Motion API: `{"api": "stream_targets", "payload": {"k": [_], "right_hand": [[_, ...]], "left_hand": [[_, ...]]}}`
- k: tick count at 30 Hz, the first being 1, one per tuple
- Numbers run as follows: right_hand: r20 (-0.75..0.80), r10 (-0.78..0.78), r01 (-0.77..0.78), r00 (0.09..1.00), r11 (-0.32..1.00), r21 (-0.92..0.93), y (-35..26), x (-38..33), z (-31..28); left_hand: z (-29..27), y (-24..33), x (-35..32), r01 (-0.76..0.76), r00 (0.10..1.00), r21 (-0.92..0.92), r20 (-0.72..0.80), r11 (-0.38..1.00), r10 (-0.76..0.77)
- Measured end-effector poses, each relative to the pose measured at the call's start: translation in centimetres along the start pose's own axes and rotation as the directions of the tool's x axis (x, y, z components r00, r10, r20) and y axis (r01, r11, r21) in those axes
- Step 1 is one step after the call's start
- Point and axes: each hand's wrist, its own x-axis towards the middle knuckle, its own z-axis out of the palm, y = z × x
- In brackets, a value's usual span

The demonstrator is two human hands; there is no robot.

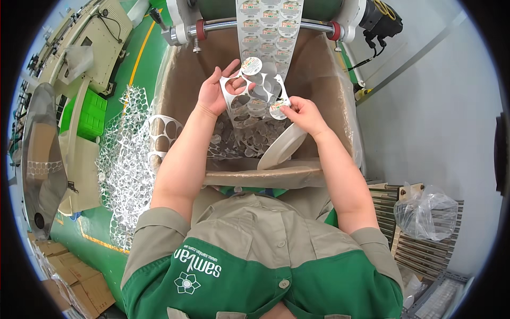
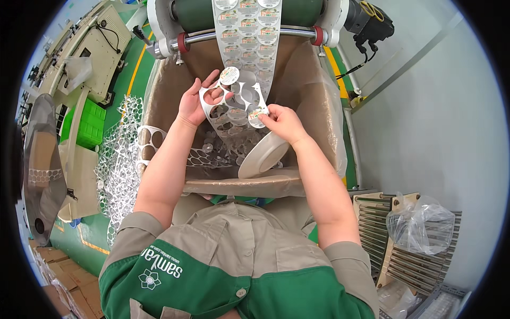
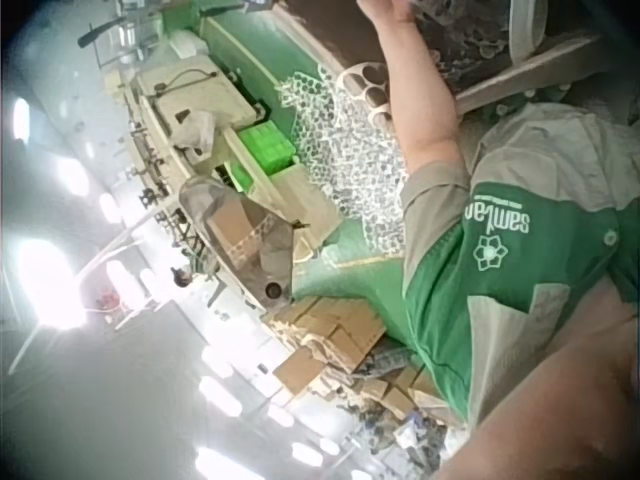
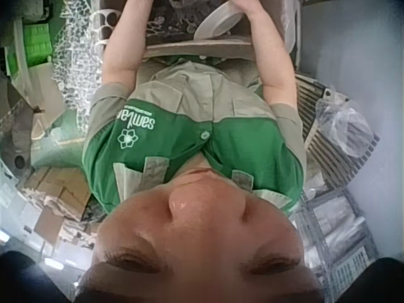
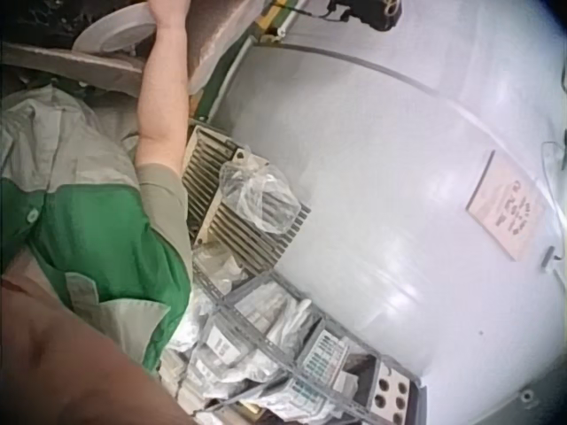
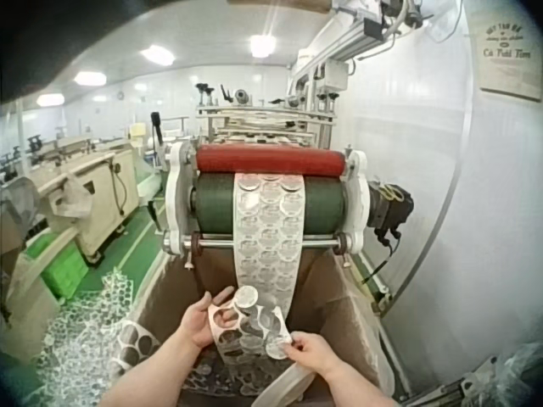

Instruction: Collecting and clearing plastic waste material from a manufacturing machine into a large bin.

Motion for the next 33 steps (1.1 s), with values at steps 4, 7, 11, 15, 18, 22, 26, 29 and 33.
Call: {"api": "stream_targets", "payload": {"k": [4, 7, 11, 15, 18, 22, 26, 29, 33], "right_hand": [[0.029, -0.016, 0.017, 0.999, 1.000, -0.008, -0.1, -0.1, -0.4], [-0.011, -0.040, 0.039, 0.999, 0.998, -0.040, -0.4, -0.1, -0.3], [0.046, 0.004, -0.011, 0.999, 0.987, 0.163, -0.2, 0.1, -0.3], [0.053, 0.017, -0.023, 0.998, 0.993, 0.114, -1.0, 0.3, 0.3], [-0.031, 0.044, -0.052, 0.999, 0.941, -0.333, -1.4, -0.6, -0.4], [-0.096, 0.053, -0.088, 0.994, 0.907, -0.412, -1.6, -0.8, -0.9], [-0.335, 0.169, -0.315, 0.927, 0.838, -0.447, -2.8, -0.4, -1.2], [-0.222, 0.258, -0.333, 0.940, 0.830, -0.447, -3.0, -0.7, -2.0], [0.081, 0.242, -0.160, 0.967, 0.823, -0.546, -0.3, -1.3, -1.4]], "left_hand": [[0.5, -0.2, -0.1, 0.011, 1.000, 0.025, -0.008, 1.000, -0.011], [0.6, -0.2, -0.2, 0.002, 1.000, 0.023, -0.017, 1.000, -0.002], [0.6, -0.2, 0.1, -0.010, 1.000, 0.027, -0.015, 1.000, 0.011], [-0.1, 0.3, -0.2, -0.027, 0.999, -0.021, -0.018, 0.999, 0.027], [-0.2, -0.5, 0.0, 0.021, 1.000, 0.031, -0.015, 0.999, -0.020], [-1.3, 0.1, 0.1, -0.056, 0.995, 0.017, -0.077, 0.998, 0.058], [-2.0, -1.2, 0.2, 0.473, 0.803, 0.258, -0.520, 0.842, -0.292], [-2.4, -3.1, 0.4, 0.678, 0.651, 0.219, -0.621, 0.701, -0.436], [-3.5, -3.6, 1.1, 0.694, 0.662, 0.356, -0.657, 0.626, -0.360]]}}
